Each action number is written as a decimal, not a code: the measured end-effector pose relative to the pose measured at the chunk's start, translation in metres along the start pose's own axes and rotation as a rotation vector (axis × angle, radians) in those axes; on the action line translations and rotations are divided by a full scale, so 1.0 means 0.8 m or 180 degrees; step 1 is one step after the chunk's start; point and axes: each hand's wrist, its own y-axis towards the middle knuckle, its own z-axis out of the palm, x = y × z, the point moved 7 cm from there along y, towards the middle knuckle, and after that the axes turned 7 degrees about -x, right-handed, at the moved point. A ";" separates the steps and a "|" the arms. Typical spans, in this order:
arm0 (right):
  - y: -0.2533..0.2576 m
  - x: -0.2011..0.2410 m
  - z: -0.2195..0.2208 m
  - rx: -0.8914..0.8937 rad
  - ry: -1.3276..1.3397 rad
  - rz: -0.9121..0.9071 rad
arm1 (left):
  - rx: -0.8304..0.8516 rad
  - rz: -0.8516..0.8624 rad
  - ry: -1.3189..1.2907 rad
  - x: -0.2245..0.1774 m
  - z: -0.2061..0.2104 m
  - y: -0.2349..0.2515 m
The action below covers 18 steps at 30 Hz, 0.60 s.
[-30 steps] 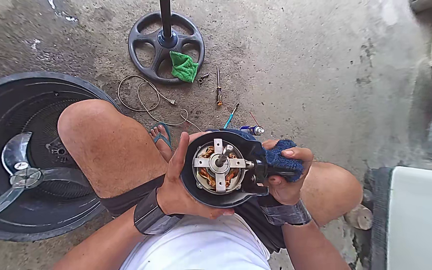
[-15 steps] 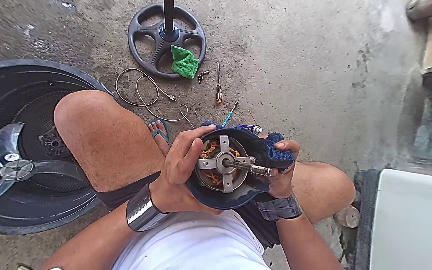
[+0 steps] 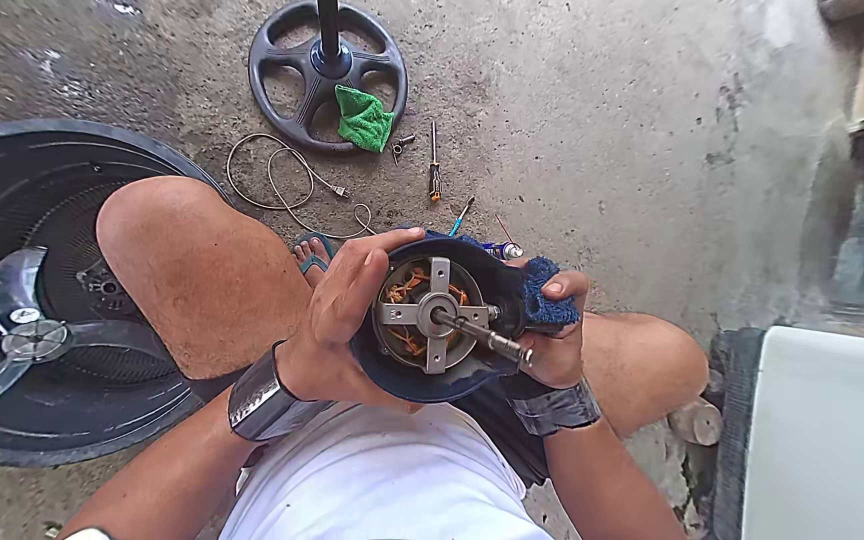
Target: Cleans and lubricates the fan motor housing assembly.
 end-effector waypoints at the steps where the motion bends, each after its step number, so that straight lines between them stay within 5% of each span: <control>1: -0.001 -0.001 -0.001 -0.0041 0.0084 0.0046 | 0.0014 -0.0092 -0.0035 0.000 0.001 0.004; 6: -0.005 -0.004 -0.004 -0.0221 0.0334 0.0117 | 0.0016 -0.0531 -0.0193 0.003 0.005 0.011; 13: -0.013 0.002 -0.009 -0.0145 0.0277 0.0058 | 0.0336 -0.0261 -0.0028 -0.001 0.009 0.025; 18: -0.013 0.020 0.007 -0.0142 -0.0298 -0.0324 | 0.0510 -0.0205 -0.0697 0.003 -0.001 0.033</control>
